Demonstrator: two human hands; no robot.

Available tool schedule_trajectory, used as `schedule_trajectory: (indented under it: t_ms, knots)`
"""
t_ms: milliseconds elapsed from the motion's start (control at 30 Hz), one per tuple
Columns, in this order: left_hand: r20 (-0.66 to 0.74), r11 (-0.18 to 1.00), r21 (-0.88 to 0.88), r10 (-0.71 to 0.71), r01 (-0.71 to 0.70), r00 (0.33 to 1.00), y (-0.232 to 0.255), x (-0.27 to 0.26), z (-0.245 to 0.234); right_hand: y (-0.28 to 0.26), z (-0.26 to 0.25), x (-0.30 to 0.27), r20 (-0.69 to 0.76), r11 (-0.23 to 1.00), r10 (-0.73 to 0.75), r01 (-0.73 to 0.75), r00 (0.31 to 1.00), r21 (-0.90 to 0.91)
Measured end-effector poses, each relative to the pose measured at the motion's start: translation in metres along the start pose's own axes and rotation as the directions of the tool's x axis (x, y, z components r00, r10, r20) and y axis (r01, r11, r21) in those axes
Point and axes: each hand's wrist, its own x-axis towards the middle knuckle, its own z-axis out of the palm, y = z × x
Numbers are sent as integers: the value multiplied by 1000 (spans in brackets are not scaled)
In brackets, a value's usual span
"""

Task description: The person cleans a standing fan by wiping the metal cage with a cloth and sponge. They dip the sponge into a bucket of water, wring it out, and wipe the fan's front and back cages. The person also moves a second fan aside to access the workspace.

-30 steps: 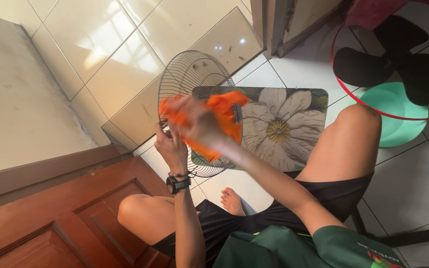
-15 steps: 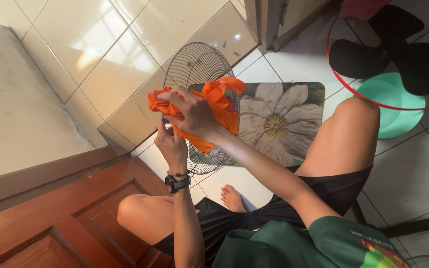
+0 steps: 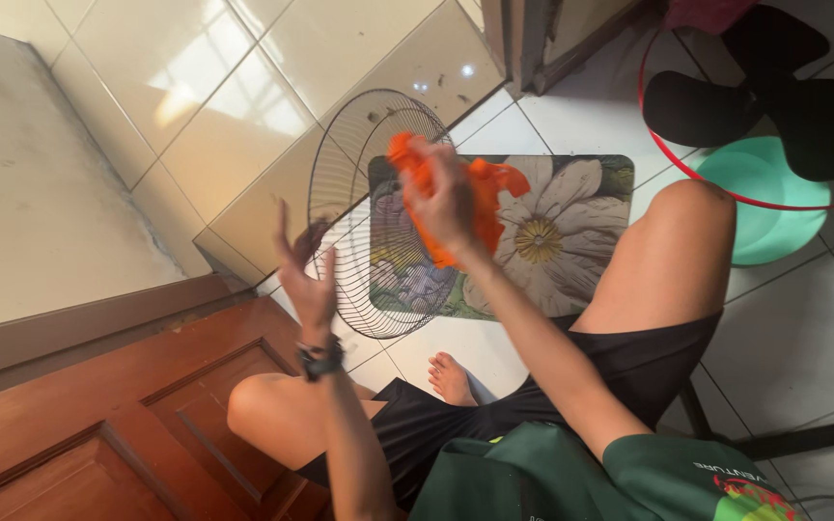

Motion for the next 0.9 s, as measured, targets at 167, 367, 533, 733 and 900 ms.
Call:
schedule_trajectory:
  t_ms: [167, 367, 533, 733, 900]
  knots:
    - [313, 768, 395, -629, 505, 712, -22, 87, 2, -32, -12, -23, 218, 999, -32, 41, 975, -34]
    - [364, 734, 581, -622, 353, 694, -42, 109, 46, -31, -18, -49, 259, 991, -84, 53, 962, 122]
    - [263, 810, 170, -586, 561, 766, -33, 78, 18, -54, -39, -26, 59, 911, 213, -220, 975, 348]
    - [108, 813, -111, -562, 572, 820, -25, -1, 8, -116, -52, 4, 46, 935, 41, -55, 998, 351]
    - [136, 838, -186, -495, 513, 858, -33, -34, 34, -155, -36, -5, 219, 987, 11, -46, 976, 154]
